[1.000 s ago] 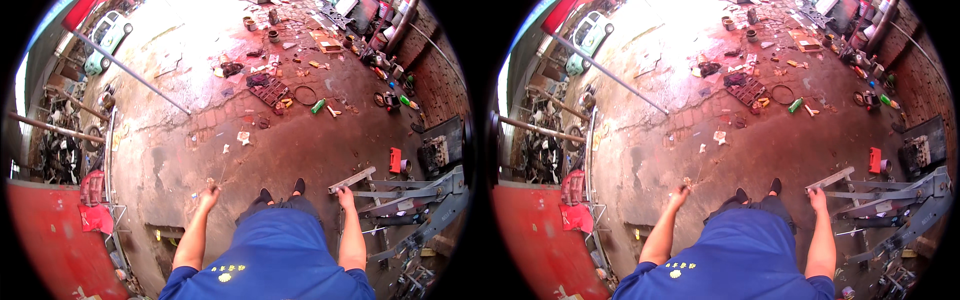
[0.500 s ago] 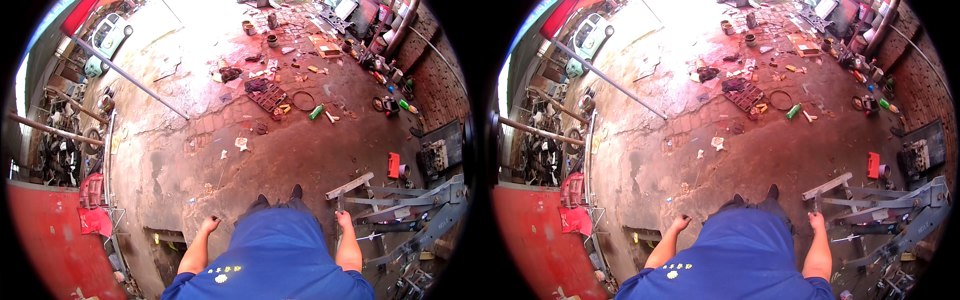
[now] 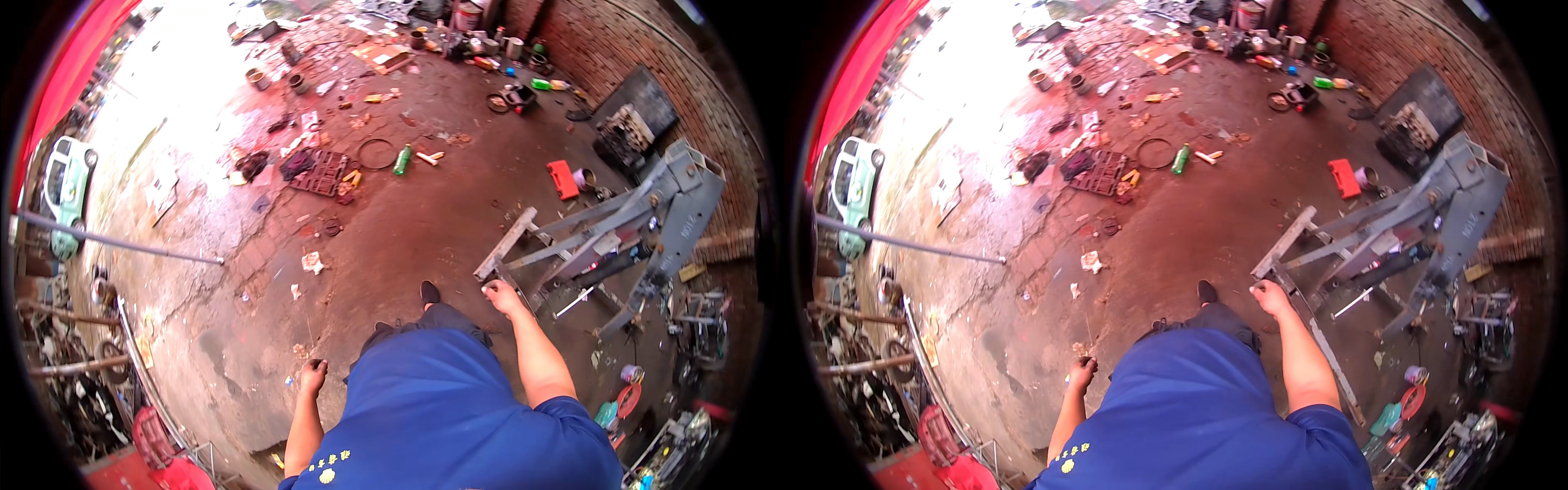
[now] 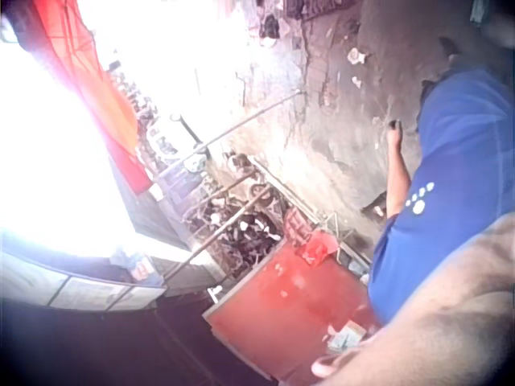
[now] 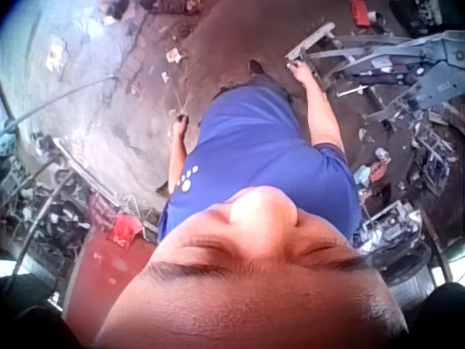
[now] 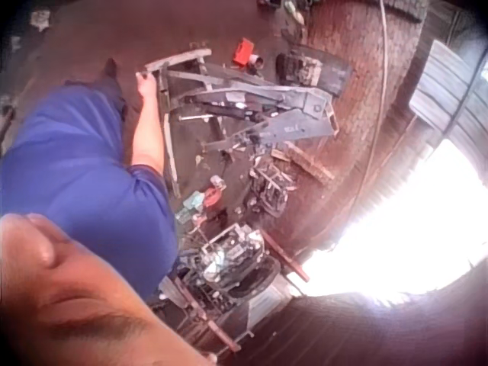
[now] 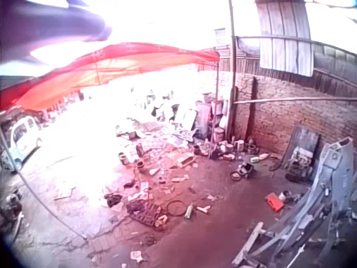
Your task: The person works on a car engine with the hood open, using a ratchet and socket to loosen and remove bolts from the engine bay. They handle a rag and a smartphone briefly, then continue using the ratchet on various bolts before walking away from the vehicle.
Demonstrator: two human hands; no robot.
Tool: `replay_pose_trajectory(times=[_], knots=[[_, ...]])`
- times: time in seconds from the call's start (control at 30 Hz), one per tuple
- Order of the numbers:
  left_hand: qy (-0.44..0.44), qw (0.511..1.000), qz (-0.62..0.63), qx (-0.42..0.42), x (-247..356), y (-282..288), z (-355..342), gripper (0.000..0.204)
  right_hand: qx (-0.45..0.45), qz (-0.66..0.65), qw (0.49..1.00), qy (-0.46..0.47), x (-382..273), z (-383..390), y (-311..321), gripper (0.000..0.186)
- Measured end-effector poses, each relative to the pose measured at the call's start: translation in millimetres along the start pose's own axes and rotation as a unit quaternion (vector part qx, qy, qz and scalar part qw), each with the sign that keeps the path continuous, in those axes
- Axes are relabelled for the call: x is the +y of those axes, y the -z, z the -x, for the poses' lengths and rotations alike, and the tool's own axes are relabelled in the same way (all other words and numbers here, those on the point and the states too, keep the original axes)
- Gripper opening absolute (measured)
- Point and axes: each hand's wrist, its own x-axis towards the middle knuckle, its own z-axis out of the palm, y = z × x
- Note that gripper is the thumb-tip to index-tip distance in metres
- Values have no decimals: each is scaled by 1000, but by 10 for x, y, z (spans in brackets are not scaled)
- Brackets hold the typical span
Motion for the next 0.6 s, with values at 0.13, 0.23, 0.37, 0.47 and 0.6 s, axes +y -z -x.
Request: replay_pose_trajectory(times=[0.13, 0.23, 0.37, 0.47, 0.6], knots=[[-10, 1000, 6, -11, 163, -4, -80, 38, 18, 18, 1000, -6, 215, 104, 80, 29], [-26, 999, -16, -35, 132, 25, -141, 35, 50, 5, 998, -41, 684, 200, 148, 29], [-10, 1000, -7, -21, 199, 110, -74, 35, 57, -45, 991, -115, 1027, 350, 207, 30], [4, 999, -17, -27, 221, 142, -57, 38, 56, -69, 984, -155, 1182, 483, 244, 27], [16, 999, -42, -25, 260, 152, -61, 41, 52, -84, 982, -159, 1149, 490, 182, 27]])
